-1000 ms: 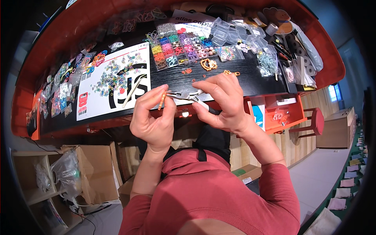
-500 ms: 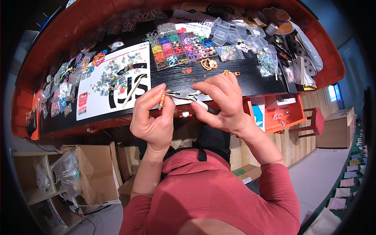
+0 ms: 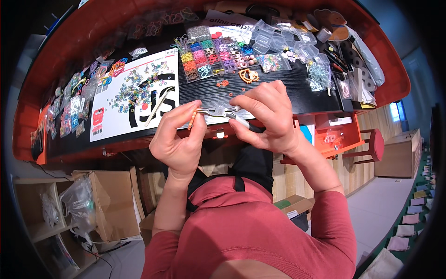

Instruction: Assembling charms and rings to create keychains at a crafting station.

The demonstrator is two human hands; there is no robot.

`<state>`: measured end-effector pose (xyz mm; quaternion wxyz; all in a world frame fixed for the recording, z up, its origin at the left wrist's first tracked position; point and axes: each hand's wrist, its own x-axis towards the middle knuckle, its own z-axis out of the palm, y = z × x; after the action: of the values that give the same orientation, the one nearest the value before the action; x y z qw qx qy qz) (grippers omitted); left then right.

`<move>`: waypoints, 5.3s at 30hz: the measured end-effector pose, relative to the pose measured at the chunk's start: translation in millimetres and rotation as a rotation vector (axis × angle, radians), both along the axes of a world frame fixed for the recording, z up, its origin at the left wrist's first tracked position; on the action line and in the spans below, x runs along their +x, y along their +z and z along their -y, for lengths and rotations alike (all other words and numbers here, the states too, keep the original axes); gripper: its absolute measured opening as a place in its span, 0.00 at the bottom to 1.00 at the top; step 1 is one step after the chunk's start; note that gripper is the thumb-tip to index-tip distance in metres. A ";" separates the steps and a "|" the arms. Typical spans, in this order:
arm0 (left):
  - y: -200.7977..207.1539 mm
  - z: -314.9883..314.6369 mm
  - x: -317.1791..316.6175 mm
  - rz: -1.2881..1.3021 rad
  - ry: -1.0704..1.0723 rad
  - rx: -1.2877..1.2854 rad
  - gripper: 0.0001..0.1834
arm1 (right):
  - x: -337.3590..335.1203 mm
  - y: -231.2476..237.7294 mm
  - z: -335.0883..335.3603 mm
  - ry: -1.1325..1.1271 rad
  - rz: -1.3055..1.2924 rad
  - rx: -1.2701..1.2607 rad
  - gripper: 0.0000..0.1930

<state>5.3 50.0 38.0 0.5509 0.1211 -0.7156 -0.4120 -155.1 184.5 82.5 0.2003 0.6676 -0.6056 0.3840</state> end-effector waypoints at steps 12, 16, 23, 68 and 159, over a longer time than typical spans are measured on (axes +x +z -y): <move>14.2 23.7 0.2 0.080 -0.213 -0.080 0.10 | -15.9 5.7 -3.4 0.036 -0.063 0.007 0.18; 15.8 28.0 2.7 0.153 -0.262 -0.081 0.09 | -16.8 4.9 -5.6 0.035 -0.055 0.018 0.18; 11.1 25.6 -2.9 0.147 -0.250 0.016 0.08 | -14.7 -5.2 -2.6 -0.009 -0.007 0.053 0.18; 0.1 27.9 -13.4 -0.059 -0.804 1.233 0.24 | -69.8 -50.1 -48.7 -0.679 0.002 -0.013 0.15; -25.0 5.5 -68.7 0.383 0.074 -0.160 0.06 | -73.8 -70.3 -58.2 -0.507 0.627 -0.187 0.09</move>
<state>-63.4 44.5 13.0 0.4274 0.1792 -0.8327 -0.3031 -228.9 242.8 12.2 0.1542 0.3267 -0.7450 0.5608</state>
